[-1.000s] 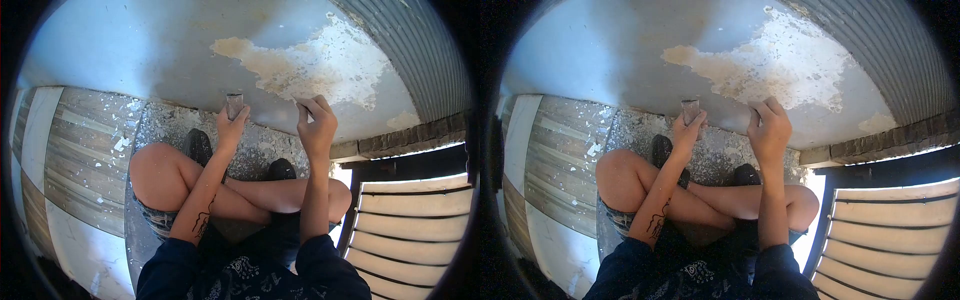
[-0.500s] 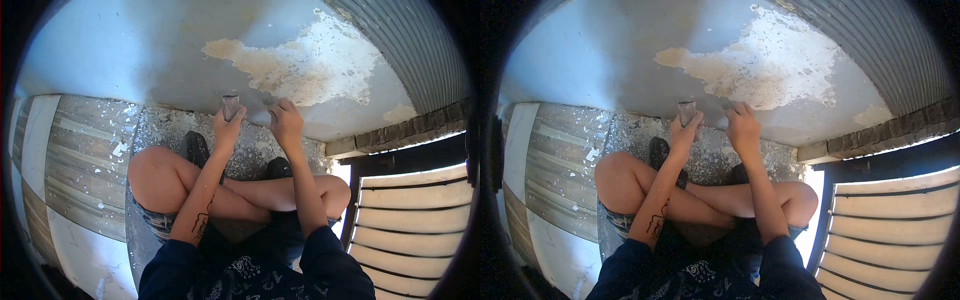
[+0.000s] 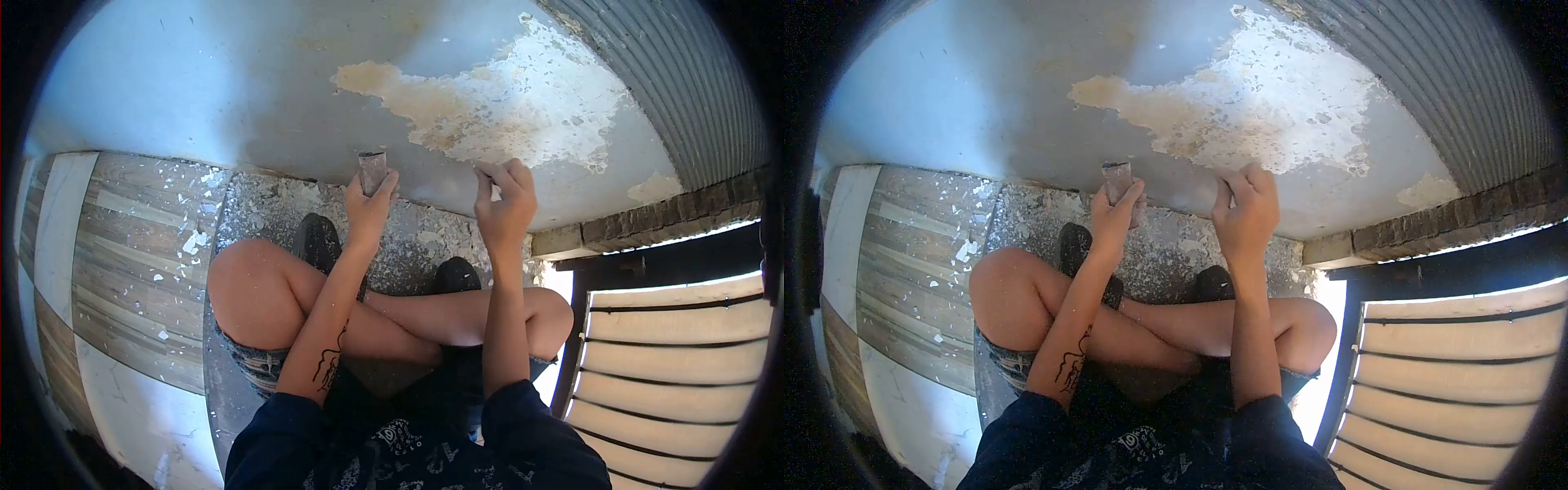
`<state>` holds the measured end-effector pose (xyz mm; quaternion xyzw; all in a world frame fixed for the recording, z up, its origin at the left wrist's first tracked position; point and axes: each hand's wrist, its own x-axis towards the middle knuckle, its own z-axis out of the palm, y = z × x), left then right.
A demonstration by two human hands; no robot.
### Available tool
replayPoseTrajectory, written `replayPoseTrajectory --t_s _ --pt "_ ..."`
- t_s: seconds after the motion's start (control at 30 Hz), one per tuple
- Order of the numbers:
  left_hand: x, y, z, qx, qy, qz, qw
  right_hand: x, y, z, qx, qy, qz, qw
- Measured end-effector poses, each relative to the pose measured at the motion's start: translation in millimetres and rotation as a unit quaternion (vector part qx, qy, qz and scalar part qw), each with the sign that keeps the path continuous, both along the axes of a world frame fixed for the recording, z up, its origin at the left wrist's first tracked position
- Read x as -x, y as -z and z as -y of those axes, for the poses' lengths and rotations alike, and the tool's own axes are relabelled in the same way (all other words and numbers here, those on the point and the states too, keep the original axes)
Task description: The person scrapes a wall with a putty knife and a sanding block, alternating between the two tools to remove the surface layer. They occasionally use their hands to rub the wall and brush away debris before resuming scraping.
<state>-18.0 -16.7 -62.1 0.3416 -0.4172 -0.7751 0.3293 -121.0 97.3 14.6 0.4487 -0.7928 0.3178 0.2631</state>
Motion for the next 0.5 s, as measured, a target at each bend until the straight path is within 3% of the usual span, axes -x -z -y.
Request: replayPoseTrajectory --t_s 0.1,0.17,0.37,0.5 --pt "1.2 -0.4 -3.4 0.028 0.013 0.034 0.999 -0.1 2.2 4.2 0.018 0.012 -0.026 0.999" --pt "3.8 1.9 -5.0 0.047 0.016 0.021 0.999 0.3 11.4 9.3 -0.036 -0.008 -0.009 0.999" --pt "0.9 3.2 1.4 0.020 -0.001 0.001 1.000 -7.2 -11.6 1.1 0.028 -0.003 0.014 1.000" --pt "0.9 -3.9 -5.0 0.022 0.017 0.048 0.998 2.4 9.1 6.1 -0.012 0.009 -0.019 1.000"
